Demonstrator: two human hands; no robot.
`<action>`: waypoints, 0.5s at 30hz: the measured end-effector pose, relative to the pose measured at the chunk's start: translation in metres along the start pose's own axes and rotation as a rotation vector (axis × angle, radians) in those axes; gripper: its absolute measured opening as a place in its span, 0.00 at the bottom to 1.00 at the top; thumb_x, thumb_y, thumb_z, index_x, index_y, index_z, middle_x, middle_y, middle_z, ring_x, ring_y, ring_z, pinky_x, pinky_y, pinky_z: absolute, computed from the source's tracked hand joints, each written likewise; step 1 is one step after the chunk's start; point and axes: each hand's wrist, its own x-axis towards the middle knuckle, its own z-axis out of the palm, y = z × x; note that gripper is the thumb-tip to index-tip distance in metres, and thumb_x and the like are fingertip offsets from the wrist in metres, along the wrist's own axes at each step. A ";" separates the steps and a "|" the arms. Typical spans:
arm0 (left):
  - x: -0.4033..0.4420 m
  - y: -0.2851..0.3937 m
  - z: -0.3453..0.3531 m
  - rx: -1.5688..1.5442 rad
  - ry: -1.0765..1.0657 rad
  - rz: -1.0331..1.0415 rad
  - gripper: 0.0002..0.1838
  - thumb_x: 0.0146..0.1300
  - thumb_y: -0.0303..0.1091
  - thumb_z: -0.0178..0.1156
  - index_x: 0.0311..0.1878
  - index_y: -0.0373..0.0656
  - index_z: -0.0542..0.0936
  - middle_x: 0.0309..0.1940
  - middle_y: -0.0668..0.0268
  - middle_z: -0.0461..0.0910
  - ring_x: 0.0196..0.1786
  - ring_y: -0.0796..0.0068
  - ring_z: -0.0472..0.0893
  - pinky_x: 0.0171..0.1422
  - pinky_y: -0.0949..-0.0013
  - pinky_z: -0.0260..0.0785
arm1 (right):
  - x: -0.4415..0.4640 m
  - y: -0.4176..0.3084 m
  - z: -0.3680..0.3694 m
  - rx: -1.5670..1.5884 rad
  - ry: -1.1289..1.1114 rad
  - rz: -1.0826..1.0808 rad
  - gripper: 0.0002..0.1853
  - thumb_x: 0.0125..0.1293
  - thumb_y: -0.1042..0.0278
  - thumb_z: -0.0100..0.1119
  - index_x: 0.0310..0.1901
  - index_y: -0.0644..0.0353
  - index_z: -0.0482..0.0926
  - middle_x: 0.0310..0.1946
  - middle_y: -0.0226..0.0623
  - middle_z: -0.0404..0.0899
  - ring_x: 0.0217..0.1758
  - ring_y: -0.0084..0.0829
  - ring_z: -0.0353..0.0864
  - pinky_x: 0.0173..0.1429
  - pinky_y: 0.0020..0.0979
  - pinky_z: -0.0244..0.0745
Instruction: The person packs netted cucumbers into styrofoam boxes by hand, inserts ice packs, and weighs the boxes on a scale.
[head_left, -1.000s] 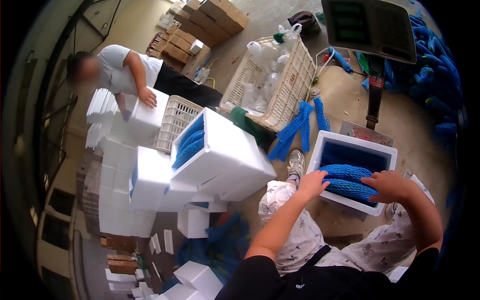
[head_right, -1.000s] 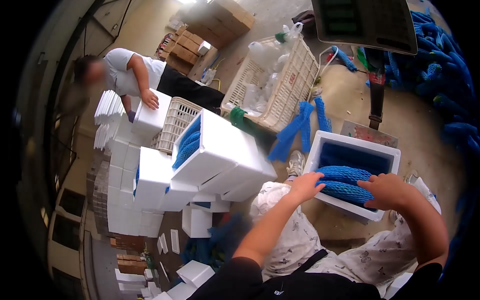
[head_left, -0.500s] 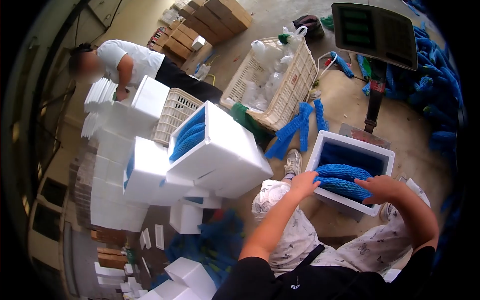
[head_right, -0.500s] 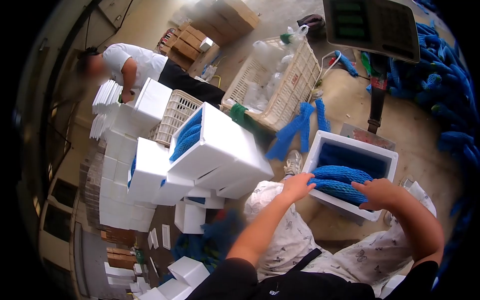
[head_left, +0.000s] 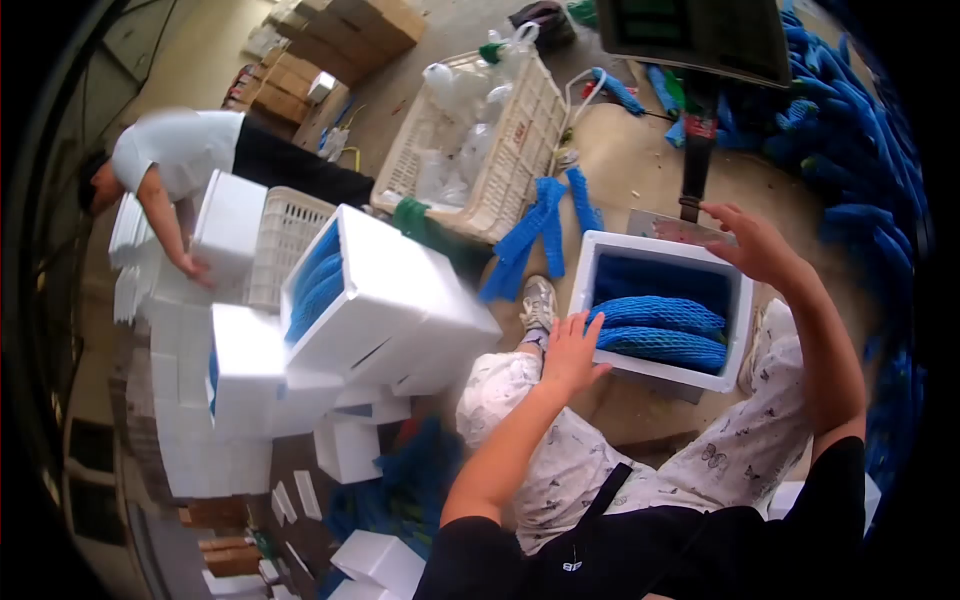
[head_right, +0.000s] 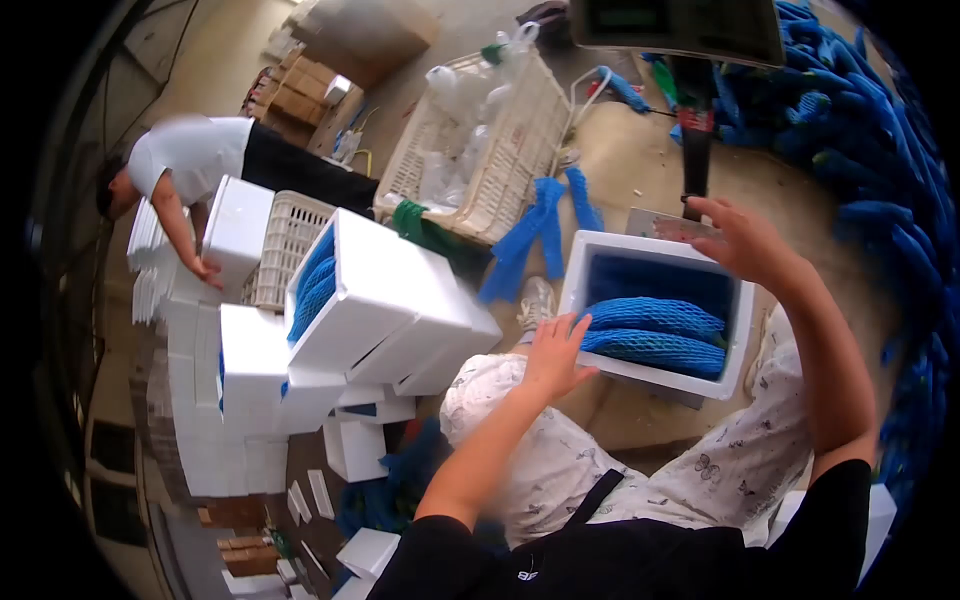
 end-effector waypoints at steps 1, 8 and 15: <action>0.000 0.020 -0.011 0.050 -0.003 0.052 0.50 0.46 0.51 0.71 0.72 0.47 0.58 0.71 0.55 0.57 0.73 0.53 0.55 0.75 0.46 0.45 | -0.010 0.004 0.002 -0.095 -0.195 -0.031 0.32 0.62 0.63 0.64 0.68 0.52 0.65 0.59 0.48 0.73 0.54 0.47 0.77 0.59 0.39 0.72; 0.048 0.090 0.056 0.168 -0.111 0.213 0.61 0.33 0.48 0.77 0.74 0.58 0.55 0.76 0.61 0.46 0.77 0.54 0.44 0.72 0.30 0.28 | -0.085 -0.006 -0.030 -0.178 -0.311 -0.128 0.29 0.62 0.56 0.60 0.64 0.55 0.68 0.52 0.47 0.78 0.55 0.43 0.77 0.56 0.41 0.74; 0.064 0.110 0.034 0.260 -0.259 0.257 0.64 0.26 0.50 0.78 0.73 0.57 0.56 0.74 0.56 0.48 0.76 0.50 0.45 0.72 0.29 0.24 | -0.173 0.226 -0.028 0.636 0.183 0.360 0.24 0.63 0.65 0.59 0.62 0.53 0.71 0.43 0.40 0.81 0.49 0.34 0.80 0.57 0.33 0.73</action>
